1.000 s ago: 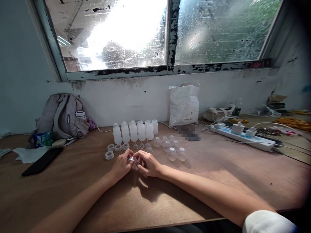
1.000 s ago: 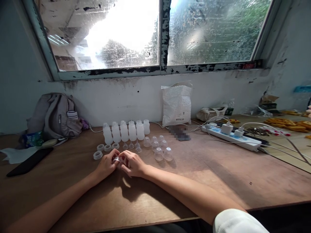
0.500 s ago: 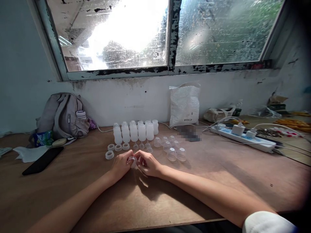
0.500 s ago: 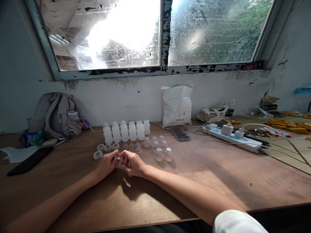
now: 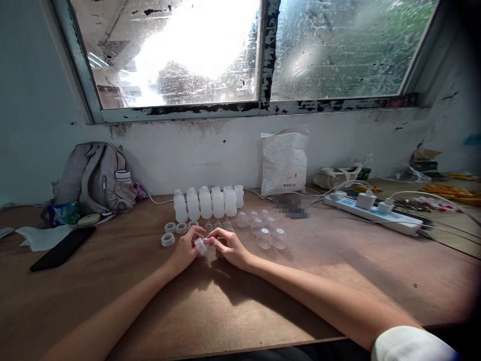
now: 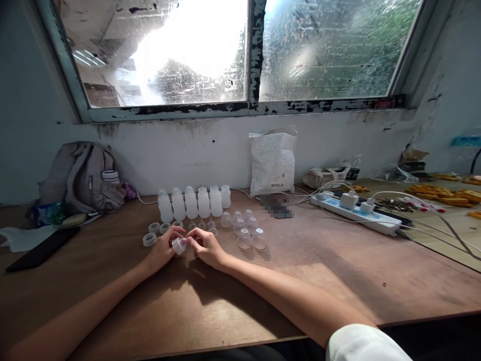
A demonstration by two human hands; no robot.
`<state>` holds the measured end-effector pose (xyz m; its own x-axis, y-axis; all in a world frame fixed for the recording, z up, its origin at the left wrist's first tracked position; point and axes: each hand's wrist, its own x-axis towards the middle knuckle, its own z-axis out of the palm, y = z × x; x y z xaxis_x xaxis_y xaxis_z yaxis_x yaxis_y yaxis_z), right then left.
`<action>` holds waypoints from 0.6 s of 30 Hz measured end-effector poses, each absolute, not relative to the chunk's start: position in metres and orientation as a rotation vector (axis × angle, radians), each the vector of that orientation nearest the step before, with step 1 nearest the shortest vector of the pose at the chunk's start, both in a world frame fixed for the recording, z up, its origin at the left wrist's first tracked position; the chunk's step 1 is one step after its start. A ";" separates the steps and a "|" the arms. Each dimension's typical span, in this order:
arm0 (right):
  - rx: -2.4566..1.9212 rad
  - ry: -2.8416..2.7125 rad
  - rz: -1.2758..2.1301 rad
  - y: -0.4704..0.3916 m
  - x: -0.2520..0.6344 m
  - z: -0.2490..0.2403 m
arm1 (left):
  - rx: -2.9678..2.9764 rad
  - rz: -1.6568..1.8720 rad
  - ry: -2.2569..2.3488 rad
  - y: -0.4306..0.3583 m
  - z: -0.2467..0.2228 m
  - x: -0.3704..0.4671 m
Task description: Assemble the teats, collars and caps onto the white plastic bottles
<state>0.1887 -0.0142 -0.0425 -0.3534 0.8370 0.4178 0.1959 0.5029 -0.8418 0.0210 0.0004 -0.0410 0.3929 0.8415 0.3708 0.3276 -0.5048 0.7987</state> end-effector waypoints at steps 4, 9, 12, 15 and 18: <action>-0.935 -1.796 0.810 -0.013 0.188 -0.042 | 1.990 1.042 0.990 0.000 -0.041 0.021; -1.055 -1.695 0.782 -0.010 0.188 -0.042 | 1.808 1.004 0.863 -0.002 -0.040 0.021; -1.060 -1.691 0.787 -0.008 0.187 -0.041 | 1.664 1.027 0.809 -0.002 -0.039 0.021; -1.028 -1.714 0.797 -0.008 0.187 -0.041 | 1.695 1.014 0.782 -0.002 -0.040 0.022; -0.980 -1.741 0.817 -0.010 0.187 -0.043 | 1.869 0.964 0.797 -0.001 -0.042 0.024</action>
